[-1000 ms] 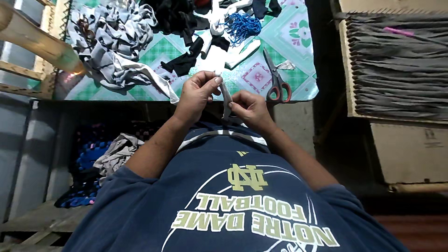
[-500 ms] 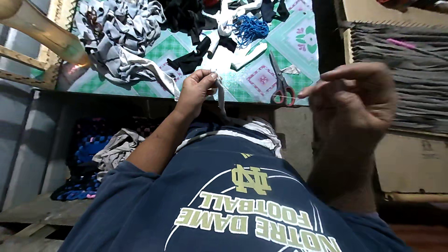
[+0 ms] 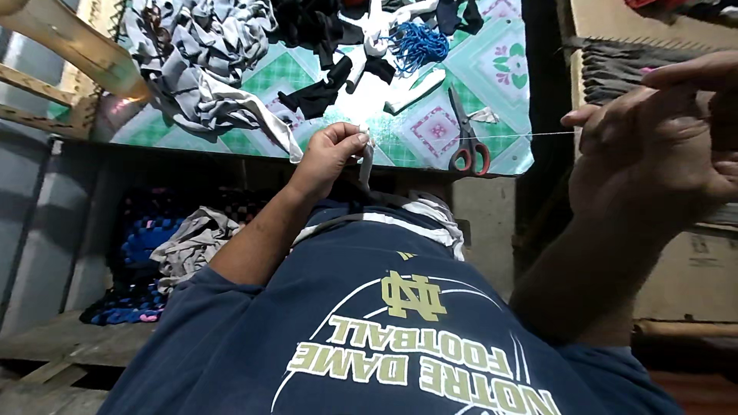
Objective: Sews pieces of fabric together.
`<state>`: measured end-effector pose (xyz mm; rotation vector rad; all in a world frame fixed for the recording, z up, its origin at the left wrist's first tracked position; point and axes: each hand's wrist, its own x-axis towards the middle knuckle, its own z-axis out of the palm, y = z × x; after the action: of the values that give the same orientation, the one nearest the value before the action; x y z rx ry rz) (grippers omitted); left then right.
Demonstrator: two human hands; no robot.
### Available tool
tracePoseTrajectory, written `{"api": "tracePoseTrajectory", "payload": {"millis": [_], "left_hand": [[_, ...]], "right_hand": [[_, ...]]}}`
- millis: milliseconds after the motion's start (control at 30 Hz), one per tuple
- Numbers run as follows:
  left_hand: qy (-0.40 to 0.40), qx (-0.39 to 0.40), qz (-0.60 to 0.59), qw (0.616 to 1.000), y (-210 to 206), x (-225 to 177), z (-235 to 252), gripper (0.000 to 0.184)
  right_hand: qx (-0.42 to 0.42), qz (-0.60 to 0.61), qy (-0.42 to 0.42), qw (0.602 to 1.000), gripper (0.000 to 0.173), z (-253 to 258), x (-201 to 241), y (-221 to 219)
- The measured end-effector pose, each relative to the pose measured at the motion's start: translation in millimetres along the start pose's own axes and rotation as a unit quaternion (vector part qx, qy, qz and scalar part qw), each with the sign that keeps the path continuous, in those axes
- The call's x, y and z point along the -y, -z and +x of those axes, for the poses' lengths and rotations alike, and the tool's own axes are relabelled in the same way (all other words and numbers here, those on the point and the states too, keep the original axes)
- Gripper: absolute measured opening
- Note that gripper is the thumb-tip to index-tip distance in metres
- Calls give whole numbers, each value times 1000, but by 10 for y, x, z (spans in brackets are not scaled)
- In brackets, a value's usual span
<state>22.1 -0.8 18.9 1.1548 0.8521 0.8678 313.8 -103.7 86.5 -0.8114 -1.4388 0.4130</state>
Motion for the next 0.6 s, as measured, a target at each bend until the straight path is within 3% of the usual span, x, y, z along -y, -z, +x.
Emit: {"api": "tracePoseTrajectory", "payload": {"millis": [233, 433, 600], "left_hand": [[15, 25, -11, 1000, -7, -17, -33, 6], [2, 91, 1, 996, 29, -29, -101, 6], [18, 151, -51, 987, 35, -51, -144, 12]], "right_hand": [[-20, -141, 2, 990, 19, 55, -287, 25], [-26, -150, -25, 988, 18, 191, -419, 39], [8, -225, -17, 974, 19, 260, -536, 36]]}}
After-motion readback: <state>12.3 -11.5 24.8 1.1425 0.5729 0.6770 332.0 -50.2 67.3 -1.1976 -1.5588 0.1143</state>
